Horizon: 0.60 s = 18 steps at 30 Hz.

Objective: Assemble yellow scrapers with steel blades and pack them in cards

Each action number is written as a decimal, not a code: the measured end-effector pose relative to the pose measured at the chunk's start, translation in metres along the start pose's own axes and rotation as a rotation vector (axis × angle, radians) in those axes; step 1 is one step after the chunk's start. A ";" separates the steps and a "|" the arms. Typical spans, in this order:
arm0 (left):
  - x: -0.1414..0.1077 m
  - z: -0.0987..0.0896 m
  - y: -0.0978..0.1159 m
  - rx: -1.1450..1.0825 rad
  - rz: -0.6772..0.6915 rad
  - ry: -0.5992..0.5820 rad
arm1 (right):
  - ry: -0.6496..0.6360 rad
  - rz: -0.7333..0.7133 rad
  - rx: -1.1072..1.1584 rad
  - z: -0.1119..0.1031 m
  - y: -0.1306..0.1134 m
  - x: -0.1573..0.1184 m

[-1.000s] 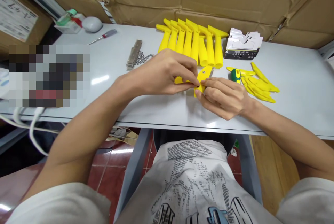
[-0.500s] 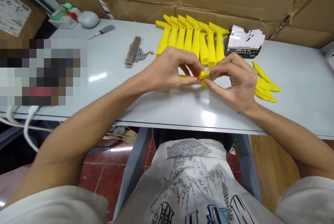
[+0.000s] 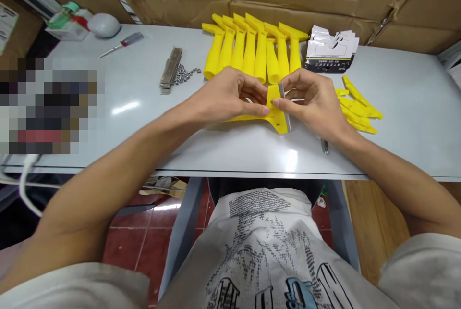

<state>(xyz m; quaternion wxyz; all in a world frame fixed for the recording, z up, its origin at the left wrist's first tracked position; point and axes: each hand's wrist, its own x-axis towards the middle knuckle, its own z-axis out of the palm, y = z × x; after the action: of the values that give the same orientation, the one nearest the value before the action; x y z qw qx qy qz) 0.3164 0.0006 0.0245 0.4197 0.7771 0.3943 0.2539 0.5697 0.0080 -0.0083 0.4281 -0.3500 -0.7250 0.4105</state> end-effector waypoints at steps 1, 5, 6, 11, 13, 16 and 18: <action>0.000 0.000 -0.001 -0.003 -0.010 0.023 | 0.004 0.001 0.006 0.000 -0.001 0.000; -0.002 0.002 -0.002 -0.025 -0.039 0.083 | 0.020 -0.011 0.017 0.002 -0.005 -0.002; -0.002 0.002 -0.001 -0.031 -0.037 0.087 | 0.027 -0.013 0.012 0.003 -0.006 -0.003; -0.001 0.004 0.005 -0.074 -0.015 0.055 | 0.048 0.005 0.000 0.005 -0.006 -0.004; -0.001 0.005 0.005 -0.099 -0.017 0.056 | 0.037 0.016 0.015 0.004 -0.002 -0.002; 0.000 0.006 0.002 -0.075 -0.026 0.057 | 0.015 0.010 0.006 0.002 0.005 0.001; 0.000 0.007 0.001 -0.046 -0.056 0.051 | 0.006 0.036 0.006 0.002 0.006 0.002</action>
<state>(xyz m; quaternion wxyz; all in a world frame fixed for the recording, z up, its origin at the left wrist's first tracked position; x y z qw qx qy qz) 0.3217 -0.0023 0.0217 0.4342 0.7491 0.4206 0.2709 0.5683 0.0117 -0.0138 0.4241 -0.3629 -0.7161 0.4190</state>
